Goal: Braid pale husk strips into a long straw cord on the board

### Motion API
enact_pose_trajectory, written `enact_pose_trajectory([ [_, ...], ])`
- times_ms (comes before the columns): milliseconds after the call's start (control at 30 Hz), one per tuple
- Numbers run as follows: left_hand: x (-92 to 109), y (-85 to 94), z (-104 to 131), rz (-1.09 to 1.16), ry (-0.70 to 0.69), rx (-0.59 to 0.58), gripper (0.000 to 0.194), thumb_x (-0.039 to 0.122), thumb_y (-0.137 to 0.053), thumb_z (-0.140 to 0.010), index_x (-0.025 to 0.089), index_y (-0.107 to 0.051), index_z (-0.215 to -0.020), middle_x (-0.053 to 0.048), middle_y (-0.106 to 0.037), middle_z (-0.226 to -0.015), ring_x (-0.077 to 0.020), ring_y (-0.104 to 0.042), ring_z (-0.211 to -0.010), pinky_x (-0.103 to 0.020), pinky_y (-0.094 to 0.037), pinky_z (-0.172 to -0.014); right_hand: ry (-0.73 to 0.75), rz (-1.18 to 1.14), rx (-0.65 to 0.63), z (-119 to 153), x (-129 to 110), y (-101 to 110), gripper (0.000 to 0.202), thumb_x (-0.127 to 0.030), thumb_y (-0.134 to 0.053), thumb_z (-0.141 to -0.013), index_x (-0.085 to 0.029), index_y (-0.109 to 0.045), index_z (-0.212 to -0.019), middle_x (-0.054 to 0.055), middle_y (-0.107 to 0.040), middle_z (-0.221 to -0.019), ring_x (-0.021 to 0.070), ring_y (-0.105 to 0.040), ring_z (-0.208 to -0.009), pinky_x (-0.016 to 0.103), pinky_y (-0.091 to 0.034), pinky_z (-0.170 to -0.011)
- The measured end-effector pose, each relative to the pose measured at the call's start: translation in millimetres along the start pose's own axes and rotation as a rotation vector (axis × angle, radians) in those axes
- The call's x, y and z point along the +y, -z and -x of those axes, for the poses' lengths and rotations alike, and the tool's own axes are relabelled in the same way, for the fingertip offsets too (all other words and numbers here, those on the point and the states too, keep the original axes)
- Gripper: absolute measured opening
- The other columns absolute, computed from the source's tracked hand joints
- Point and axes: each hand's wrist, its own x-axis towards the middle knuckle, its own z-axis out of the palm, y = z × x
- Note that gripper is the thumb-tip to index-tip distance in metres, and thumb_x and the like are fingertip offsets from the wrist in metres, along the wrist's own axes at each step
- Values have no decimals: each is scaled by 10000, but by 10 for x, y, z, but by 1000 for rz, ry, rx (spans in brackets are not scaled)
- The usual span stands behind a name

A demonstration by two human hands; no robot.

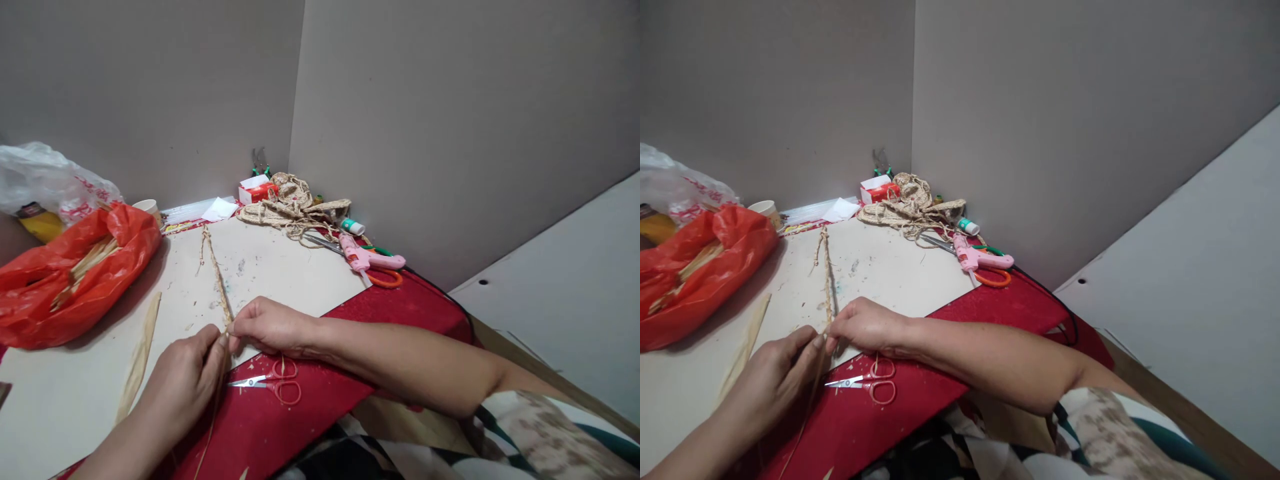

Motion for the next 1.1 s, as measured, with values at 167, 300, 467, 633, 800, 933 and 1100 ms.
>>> enact_pose_trajectory([
  [167, 13, -149, 137, -418, -175, 117, 262, 282, -308, -944, 220, -531, -822, -28, -660, -583, -232, -619, -459, -306, -324, -460, -21, -201, -83, 24, 42, -21, 298, -208, -538, -813, -170, -434, -536, -101, -285, -351, 37, -169, -303, 199, -101, -321],
  [300, 33, -236, 166, -530, -335, 241, 174, 171, -360, -917, 203, -521, -861, -3, -636, -561, -210, -584, -396, -302, -299, -415, -40, -225, -107, 36, 38, -18, 307, -203, -581, -792, -163, -425, -531, -103, -292, -363, 27, -169, -311, 180, -113, -316],
  [467, 81, -201, 219, -265, -621, 241, 203, 125, -432, -888, 221, -480, -716, 33, -515, -524, -140, -487, -414, -271, -344, -458, -50, -257, -154, 44, 0, 8, 127, -171, -554, -803, -104, -630, -726, -110, -276, -352, 33, -133, -325, 190, -75, -336],
  [633, 95, -22, 137, 232, -124, 504, 84, 250, -527, -871, 225, -592, -824, 7, -640, -705, -146, -600, -640, -238, -437, -630, -48, -303, -211, 46, -17, 51, 145, -225, -587, -811, -92, -636, -779, -122, -264, -366, 27, -113, -336, 188, -55, -358],
  [800, 86, -19, -51, 968, 379, 41, 281, 419, -613, -793, 196, -635, -963, 2, -647, -656, -151, -594, -574, -243, -451, -569, -24, -243, -223, 32, -5, 61, 158, -256, -607, -803, -108, -617, -748, -113, -311, -353, 32, -155, -321, 179, -102, -336],
  [933, 80, -54, -66, 1077, 414, -123, 234, 404, -646, -772, 171, -636, -763, 46, -508, -537, -66, -390, -436, -171, -304, -435, 17, -103, -207, 10, 1, 81, 184, -267, -569, -828, -126, -592, -712, -101, -341, -351, 49, -208, -314, 197, -157, -337],
  [1100, 33, -25, -60, 944, 377, -147, 292, 464, -645, -783, 177, -667, -833, 51, -479, -564, -64, -312, -458, -162, -231, -396, 118, 239, -199, 0, -30, 149, 162, -212, -509, -844, -122, -601, -746, -79, -393, -462, 45, -289, -408, 193, -217, -418],
])
